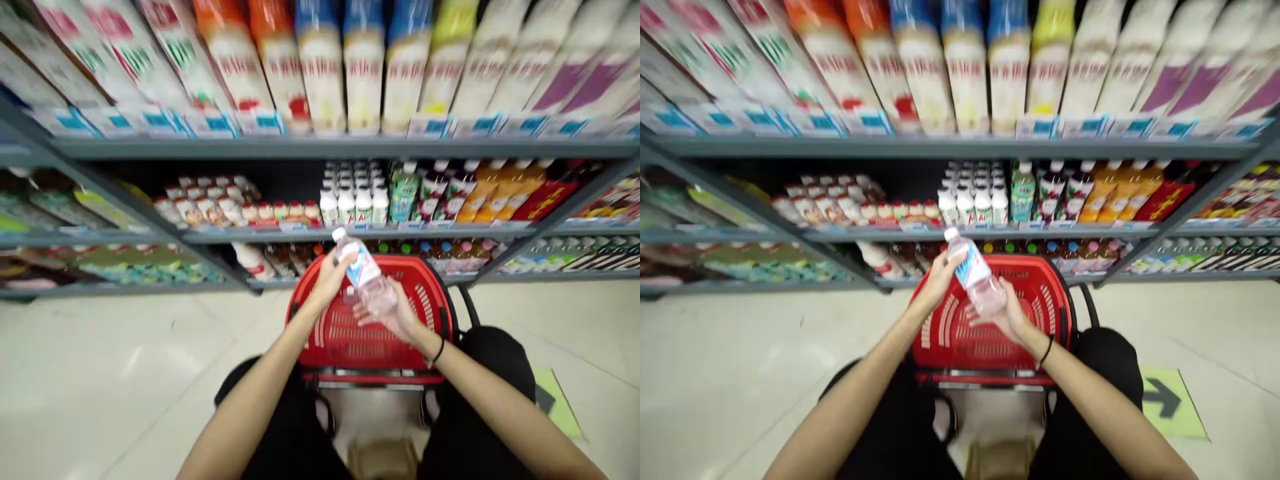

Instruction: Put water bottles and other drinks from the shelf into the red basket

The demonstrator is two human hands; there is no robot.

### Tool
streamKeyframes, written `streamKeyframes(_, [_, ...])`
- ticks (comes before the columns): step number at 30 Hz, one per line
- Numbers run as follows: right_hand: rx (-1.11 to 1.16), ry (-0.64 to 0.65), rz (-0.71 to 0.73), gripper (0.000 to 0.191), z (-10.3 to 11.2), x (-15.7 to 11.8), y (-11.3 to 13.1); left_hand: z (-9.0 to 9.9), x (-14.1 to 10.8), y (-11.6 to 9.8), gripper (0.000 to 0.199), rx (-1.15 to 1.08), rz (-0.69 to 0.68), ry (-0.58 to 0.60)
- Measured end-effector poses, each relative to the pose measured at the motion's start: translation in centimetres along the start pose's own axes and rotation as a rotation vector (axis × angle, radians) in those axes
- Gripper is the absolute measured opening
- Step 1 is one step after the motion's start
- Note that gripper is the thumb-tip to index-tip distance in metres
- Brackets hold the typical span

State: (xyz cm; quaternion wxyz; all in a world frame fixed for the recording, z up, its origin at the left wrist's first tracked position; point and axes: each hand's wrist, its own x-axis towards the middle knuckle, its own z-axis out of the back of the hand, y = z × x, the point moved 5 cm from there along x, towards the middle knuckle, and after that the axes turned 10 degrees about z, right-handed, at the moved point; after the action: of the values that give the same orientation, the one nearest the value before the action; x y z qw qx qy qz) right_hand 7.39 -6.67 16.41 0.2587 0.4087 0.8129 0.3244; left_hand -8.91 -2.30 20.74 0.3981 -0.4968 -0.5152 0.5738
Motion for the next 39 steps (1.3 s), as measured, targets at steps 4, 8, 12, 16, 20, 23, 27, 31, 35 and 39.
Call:
streamKeyframes(4, [0.011,0.009,-0.019,0.056,0.9,-0.2,-0.3,-0.4,0.8,2.1,0.064,-0.098,0.066,-0.022])
streamKeyframes(8, [0.002,-0.014,0.004,0.054,1.2,-0.4,0.2,-0.9,0.7,2.3,0.064,-0.108,0.065,-0.013])
streamKeyframes(12, [0.038,-0.124,0.0,0.054,1.6,-0.5,-0.1,-1.4,0.2,1.5,0.062,-0.043,-0.041,0.049])
streamKeyframes(16, [0.073,-0.148,-0.09,0.053,1.6,-1.1,-2.1,-2.2,-0.9,1.2,0.055,0.083,-0.133,0.175])
streamKeyframes(20, [0.087,-0.184,-0.154,0.052,2.0,-1.5,-4.1,-2.2,-1.8,1.5,0.047,0.221,-0.149,0.223])
streamKeyframes(23, [0.09,-0.233,-0.164,0.051,2.6,-1.3,-5.0,-1.9,-2.0,1.4,0.05,0.277,-0.16,0.241])
streamKeyframes(27, [0.103,-0.271,-0.168,0.049,3.2,-1.0,-5.6,-1.6,-2.1,0.9,0.057,0.356,-0.191,0.265])
streamKeyframes(31, [0.101,-0.35,-0.178,0.041,3.8,-1.1,-5.8,-1.8,-2.5,0.5,0.055,0.399,-0.236,0.308])
streamKeyframes(35, [0.091,-0.365,-0.203,0.045,3.8,-1.1,-5.9,-1.8,-2.3,1.2,0.055,0.408,-0.223,0.295])
streamKeyframes(39, [0.089,-0.353,-0.221,0.048,3.7,-1.0,-5.9,-1.6,-2.0,1.7,0.051,0.403,-0.218,0.285])
